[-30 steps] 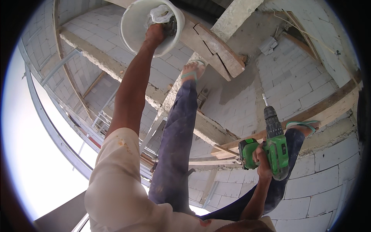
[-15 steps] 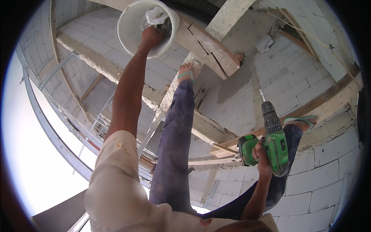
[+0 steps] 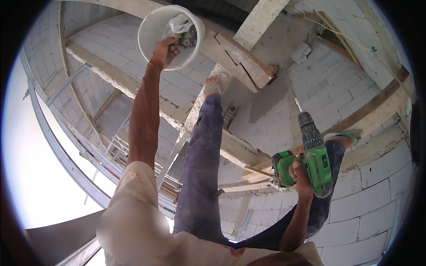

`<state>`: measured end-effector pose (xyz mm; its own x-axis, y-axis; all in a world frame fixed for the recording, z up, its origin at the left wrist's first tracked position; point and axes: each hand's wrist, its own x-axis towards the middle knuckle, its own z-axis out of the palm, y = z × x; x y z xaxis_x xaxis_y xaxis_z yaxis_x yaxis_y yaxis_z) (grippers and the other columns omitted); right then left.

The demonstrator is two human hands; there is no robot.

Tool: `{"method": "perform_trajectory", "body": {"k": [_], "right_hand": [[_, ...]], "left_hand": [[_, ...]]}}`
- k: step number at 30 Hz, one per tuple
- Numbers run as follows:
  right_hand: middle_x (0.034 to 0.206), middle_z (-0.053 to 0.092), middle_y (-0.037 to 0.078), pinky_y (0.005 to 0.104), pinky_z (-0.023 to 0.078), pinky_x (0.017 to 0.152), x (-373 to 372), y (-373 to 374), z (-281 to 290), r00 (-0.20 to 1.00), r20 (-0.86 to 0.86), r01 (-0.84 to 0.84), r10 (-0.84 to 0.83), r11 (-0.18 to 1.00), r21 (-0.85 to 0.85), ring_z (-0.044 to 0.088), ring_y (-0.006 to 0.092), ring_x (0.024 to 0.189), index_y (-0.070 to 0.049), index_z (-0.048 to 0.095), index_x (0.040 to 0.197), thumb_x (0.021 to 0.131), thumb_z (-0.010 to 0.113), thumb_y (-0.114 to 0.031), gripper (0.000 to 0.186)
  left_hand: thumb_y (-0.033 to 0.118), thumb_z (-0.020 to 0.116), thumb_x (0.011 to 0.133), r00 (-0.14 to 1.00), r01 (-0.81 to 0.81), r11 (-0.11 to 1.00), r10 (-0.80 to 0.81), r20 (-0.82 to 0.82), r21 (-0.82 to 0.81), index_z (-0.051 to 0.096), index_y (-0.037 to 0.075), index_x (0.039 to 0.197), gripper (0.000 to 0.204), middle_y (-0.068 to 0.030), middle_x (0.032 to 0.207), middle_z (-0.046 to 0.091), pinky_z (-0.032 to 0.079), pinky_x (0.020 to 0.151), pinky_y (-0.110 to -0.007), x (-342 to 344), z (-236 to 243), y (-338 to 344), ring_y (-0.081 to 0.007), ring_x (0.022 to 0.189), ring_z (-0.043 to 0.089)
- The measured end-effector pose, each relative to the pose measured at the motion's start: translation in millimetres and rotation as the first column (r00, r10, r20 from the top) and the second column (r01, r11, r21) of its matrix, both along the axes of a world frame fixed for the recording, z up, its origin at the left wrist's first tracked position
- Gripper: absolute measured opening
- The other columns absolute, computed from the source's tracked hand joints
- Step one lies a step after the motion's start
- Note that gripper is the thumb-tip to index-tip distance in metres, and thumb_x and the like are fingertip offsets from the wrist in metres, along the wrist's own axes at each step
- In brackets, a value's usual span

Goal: The person positions and secures white metal frame pieces onto a wooden support structure on a rooftop. They use a cordless drill to fasten the pieces with screws, handling the frame and tools by hand.

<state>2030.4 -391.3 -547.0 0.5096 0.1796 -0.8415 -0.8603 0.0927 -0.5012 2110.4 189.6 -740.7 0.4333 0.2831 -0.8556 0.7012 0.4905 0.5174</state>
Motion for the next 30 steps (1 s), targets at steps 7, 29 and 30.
{"method": "perform_trajectory", "body": {"k": [7,29,30], "right_hand": [[0.081,0.056,0.000,0.0255,0.040,0.058,7.8,8.7,8.8,0.999,-0.022,-0.040,0.038,0.998,-0.053,0.048,0.0073,0.065,0.001,0.058,0.135,0.094,0.071,-0.001,0.043],[0.085,0.063,0.001,0.0315,0.046,0.069,68.6,57.0,114.0,0.894,0.258,-0.306,0.366,0.919,-0.247,0.058,0.0126,0.077,-0.005,0.067,0.114,0.092,0.080,-0.017,0.028],[0.093,0.065,0.004,0.0354,0.049,0.076,73.0,55.7,121.8,0.873,0.260,-0.344,0.412,0.899,-0.271,0.061,0.0171,0.085,-0.006,0.065,0.117,0.090,0.081,-0.017,0.033]], "left_hand": [[0.007,0.061,0.092,0.995,0.001,0.996,0.008,0.098,-0.092,0.060,0.001,0.103,0.012,-0.0042,0.091,0.057,0.040,0.068,-0.029,12.9,-1.0,0.1,-0.0096,0.071,0.044],[0.017,0.064,0.105,0.853,-0.156,0.839,0.381,0.358,-0.522,0.060,0.003,0.121,0.022,-0.0041,0.101,0.058,0.046,0.073,-0.026,2.4,167.3,-205.2,-0.0093,0.080,0.050],[0.016,0.064,0.105,0.857,-0.159,0.825,0.388,0.339,-0.542,0.060,0.003,0.121,0.021,-0.0047,0.102,0.059,0.046,0.073,-0.026,9.2,184.3,-222.2,-0.0096,0.081,0.051]]}}
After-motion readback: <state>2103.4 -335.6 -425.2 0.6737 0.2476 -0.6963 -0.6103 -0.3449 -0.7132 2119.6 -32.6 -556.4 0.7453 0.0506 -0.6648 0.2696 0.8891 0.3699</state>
